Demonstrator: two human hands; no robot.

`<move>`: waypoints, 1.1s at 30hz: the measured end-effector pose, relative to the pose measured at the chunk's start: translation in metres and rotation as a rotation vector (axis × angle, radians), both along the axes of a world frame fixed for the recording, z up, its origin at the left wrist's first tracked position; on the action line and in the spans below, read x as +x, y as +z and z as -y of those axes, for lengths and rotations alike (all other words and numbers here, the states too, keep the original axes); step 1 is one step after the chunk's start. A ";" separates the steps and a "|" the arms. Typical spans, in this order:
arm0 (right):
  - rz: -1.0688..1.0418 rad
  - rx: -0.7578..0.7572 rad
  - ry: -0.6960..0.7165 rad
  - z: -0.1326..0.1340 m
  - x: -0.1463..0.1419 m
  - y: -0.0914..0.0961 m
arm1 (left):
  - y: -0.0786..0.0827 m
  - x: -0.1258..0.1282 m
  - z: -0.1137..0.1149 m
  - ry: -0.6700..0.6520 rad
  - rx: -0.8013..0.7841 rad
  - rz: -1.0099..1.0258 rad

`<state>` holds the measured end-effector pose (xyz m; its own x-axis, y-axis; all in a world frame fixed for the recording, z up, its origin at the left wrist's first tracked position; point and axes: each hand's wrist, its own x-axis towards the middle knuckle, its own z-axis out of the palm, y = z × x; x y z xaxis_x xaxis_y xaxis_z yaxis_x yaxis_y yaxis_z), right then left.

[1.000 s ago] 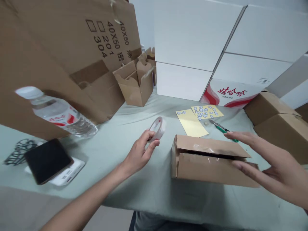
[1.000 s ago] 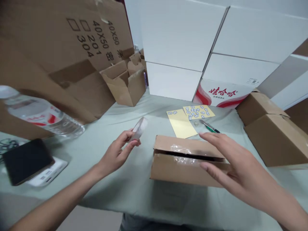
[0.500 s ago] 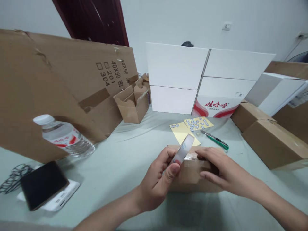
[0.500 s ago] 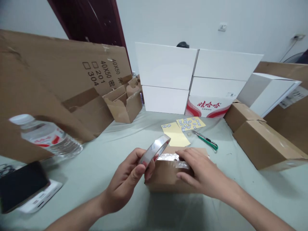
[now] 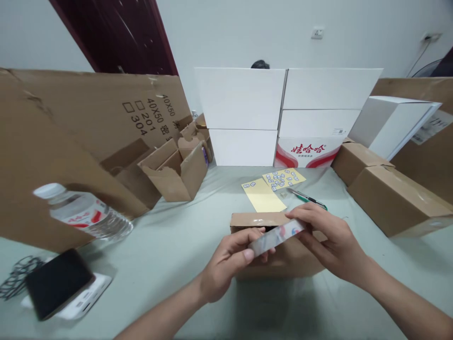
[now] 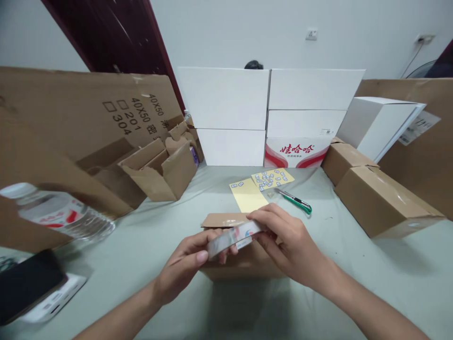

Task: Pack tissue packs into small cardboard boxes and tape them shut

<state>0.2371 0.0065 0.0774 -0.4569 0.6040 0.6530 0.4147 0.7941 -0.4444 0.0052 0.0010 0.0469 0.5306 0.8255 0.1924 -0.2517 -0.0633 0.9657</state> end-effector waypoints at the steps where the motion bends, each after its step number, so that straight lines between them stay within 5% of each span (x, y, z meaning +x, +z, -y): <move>1: -0.003 0.031 0.007 0.001 0.000 0.000 | 0.001 0.001 0.001 0.008 -0.004 -0.015; 16: 0.032 0.236 -0.001 0.014 -0.016 0.014 | 0.022 0.009 0.005 -0.086 -0.087 -0.077; 25: 0.015 -0.121 -0.035 0.003 -0.008 0.000 | 0.006 0.008 0.004 -0.049 -0.131 0.388; 33: -0.002 -0.111 -0.028 0.004 0.000 0.000 | 0.012 0.010 0.005 -0.066 -0.144 0.292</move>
